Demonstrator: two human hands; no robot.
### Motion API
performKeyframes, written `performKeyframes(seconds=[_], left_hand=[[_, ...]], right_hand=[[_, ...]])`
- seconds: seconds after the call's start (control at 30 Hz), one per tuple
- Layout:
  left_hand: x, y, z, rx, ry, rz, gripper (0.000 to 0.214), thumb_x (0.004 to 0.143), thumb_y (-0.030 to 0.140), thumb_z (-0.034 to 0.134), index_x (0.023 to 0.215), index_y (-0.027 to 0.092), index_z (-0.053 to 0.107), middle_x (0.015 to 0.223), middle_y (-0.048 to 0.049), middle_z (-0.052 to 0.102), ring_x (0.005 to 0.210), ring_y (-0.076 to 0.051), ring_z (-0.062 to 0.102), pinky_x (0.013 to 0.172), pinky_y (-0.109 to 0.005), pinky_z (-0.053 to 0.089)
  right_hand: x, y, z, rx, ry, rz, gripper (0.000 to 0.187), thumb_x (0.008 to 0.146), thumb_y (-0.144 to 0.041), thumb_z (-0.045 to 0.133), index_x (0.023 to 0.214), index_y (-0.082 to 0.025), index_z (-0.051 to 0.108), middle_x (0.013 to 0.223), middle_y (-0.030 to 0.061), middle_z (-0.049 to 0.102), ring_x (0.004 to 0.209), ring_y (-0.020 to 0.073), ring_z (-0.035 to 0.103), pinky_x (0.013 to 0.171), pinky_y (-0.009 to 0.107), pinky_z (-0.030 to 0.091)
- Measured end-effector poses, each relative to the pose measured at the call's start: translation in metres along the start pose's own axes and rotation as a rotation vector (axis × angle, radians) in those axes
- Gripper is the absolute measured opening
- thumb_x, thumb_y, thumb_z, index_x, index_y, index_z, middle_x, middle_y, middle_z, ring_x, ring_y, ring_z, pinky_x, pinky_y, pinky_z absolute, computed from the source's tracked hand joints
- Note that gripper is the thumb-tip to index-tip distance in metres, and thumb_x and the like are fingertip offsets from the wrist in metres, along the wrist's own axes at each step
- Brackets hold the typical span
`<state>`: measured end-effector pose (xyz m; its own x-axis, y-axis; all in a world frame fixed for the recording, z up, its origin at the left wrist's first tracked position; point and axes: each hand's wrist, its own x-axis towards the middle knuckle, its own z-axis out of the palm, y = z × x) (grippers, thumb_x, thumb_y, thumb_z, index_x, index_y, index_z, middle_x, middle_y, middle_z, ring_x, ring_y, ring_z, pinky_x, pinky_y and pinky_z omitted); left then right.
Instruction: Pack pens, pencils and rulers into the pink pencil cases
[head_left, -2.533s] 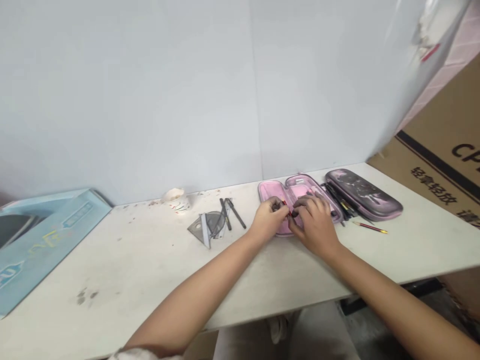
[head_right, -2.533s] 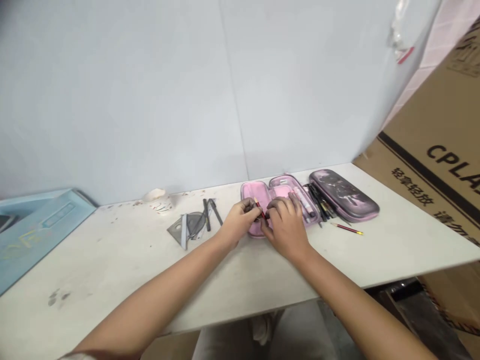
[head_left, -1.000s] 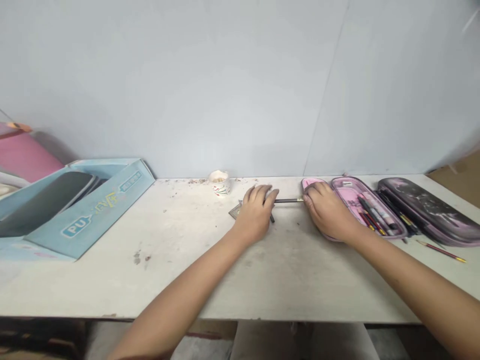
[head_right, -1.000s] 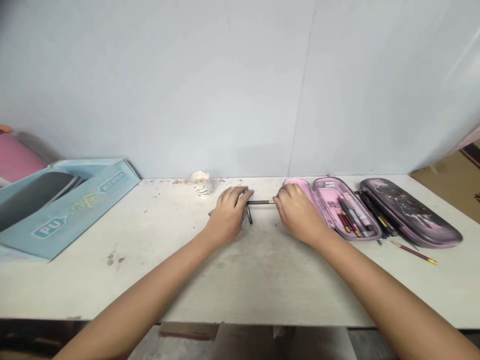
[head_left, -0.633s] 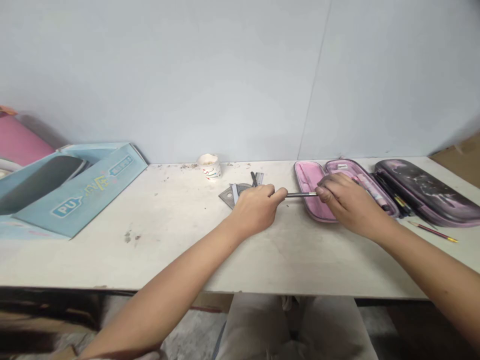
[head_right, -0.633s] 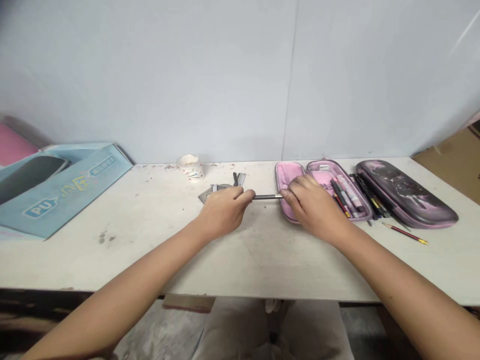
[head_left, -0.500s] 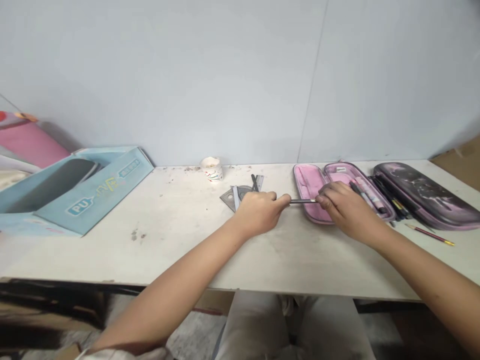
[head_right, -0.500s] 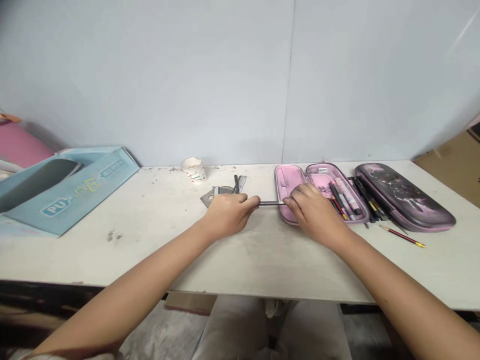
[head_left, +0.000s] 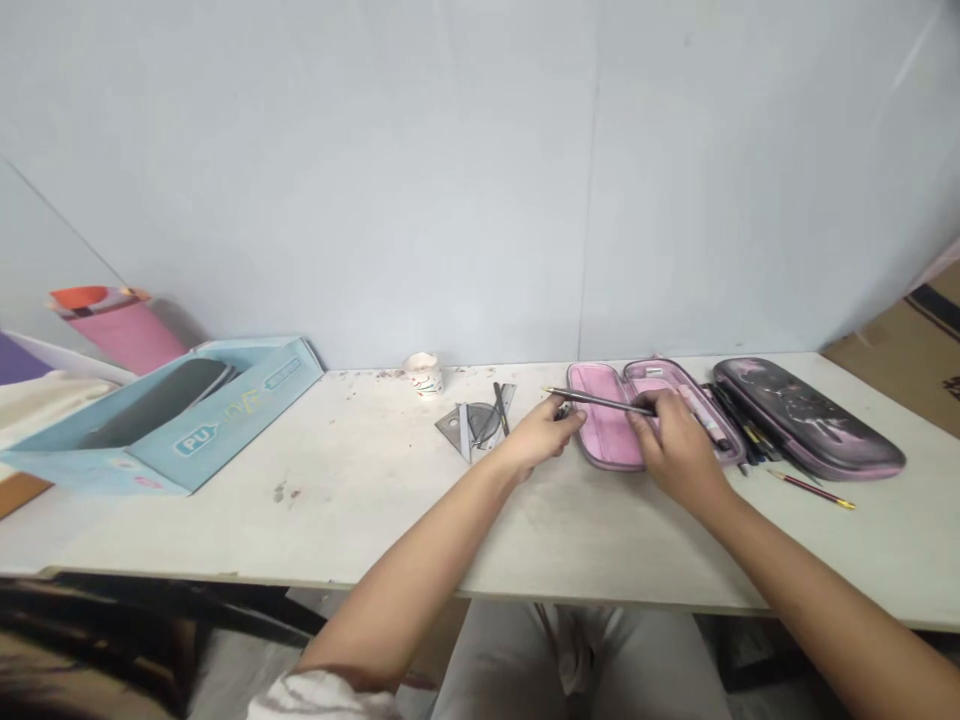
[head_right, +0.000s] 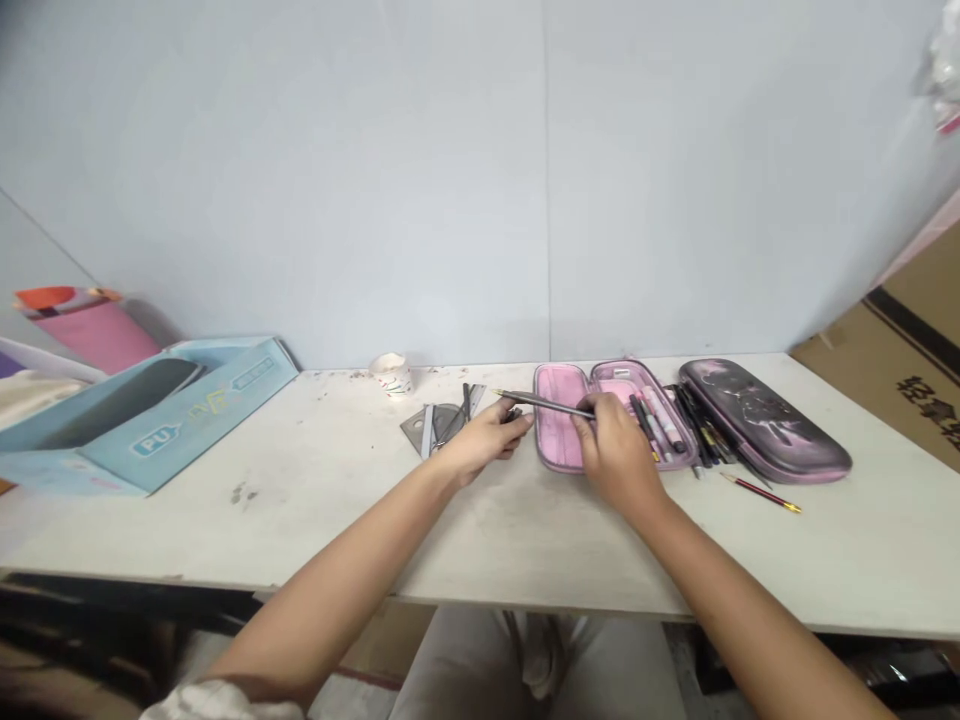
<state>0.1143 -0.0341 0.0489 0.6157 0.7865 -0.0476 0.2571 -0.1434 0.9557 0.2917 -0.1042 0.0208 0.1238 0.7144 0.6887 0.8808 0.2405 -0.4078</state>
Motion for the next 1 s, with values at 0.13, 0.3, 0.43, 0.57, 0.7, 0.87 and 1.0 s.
performKeyframes(seconds=[0.13,0.3,0.43,0.57,0.7,0.87,1.0], left_hand=[[0.004,0.008,0.014,0.006,0.022,0.034,0.036,0.081,0.032,0.05,0.112,0.015,0.048,0.063,0.0047,0.04,0.05,-0.006,0.034,0.048,-0.019,0.032],[0.014,0.011,0.02,0.179,0.057,0.193,0.03,0.084,0.024,0.044,0.112,0.015,0.051,0.089,-0.0045,0.057,0.076,-0.011,0.05,0.071,-0.024,0.043],[0.023,0.01,0.023,0.286,0.091,0.218,0.03,0.087,0.024,0.036,0.106,0.014,0.057,0.094,-0.0067,0.06,0.083,-0.014,0.053,0.077,-0.027,0.044],[0.032,0.011,0.028,0.454,0.11,0.256,0.03,0.087,0.024,0.034,0.099,0.014,0.06,0.092,-0.0069,0.062,0.084,-0.015,0.054,0.079,-0.029,0.044],[0.037,0.014,0.044,0.669,0.046,0.362,0.027,0.084,0.018,0.035,0.093,0.014,0.061,0.094,-0.008,0.062,0.087,-0.017,0.055,0.083,-0.031,0.043],[0.046,0.017,0.073,0.918,-0.031,0.469,0.032,0.077,0.009,0.037,0.1,0.012,0.059,0.093,-0.0109,0.062,0.089,-0.02,0.056,0.081,-0.032,0.044],[0.06,0.018,0.083,0.984,0.0,0.539,0.034,0.081,0.012,0.037,0.108,0.014,0.057,0.101,-0.0117,0.06,0.099,-0.022,0.053,0.087,-0.036,0.04]], right_hand=[[-0.006,0.005,0.0,-0.023,-0.043,-0.059,0.021,0.087,-0.029,0.037,0.096,-0.016,0.05,0.09,0.0108,0.06,0.086,0.0223,0.055,0.076,0.032,0.04],[-0.01,0.03,-0.016,-0.095,-0.043,-0.014,0.027,0.089,-0.028,0.033,0.095,-0.016,0.056,0.091,0.01,0.064,0.085,0.0221,0.058,0.076,0.032,0.04],[-0.015,0.053,-0.037,-0.127,0.025,0.043,0.027,0.088,-0.027,0.034,0.096,-0.016,0.057,0.093,0.0102,0.065,0.088,0.0228,0.058,0.076,0.033,0.04],[-0.022,0.071,-0.055,-0.161,0.032,0.053,0.023,0.087,-0.026,0.036,0.092,-0.017,0.057,0.088,0.0077,0.065,0.083,0.0214,0.058,0.074,0.031,0.04],[-0.027,0.079,-0.061,-0.204,-0.021,0.011,0.022,0.086,-0.024,0.037,0.092,-0.017,0.057,0.087,0.0069,0.065,0.083,0.0212,0.057,0.074,0.031,0.038],[-0.034,0.076,-0.061,-0.317,-0.029,-0.009,0.021,0.084,-0.017,0.038,0.088,-0.015,0.059,0.085,0.0085,0.064,0.078,0.0206,0.055,0.071,0.03,0.036],[-0.038,0.073,-0.061,-0.363,-0.042,0.004,0.026,0.089,-0.024,0.035,0.09,-0.014,0.059,0.082,0.0081,0.065,0.076,0.0199,0.056,0.072,0.03,0.034]])
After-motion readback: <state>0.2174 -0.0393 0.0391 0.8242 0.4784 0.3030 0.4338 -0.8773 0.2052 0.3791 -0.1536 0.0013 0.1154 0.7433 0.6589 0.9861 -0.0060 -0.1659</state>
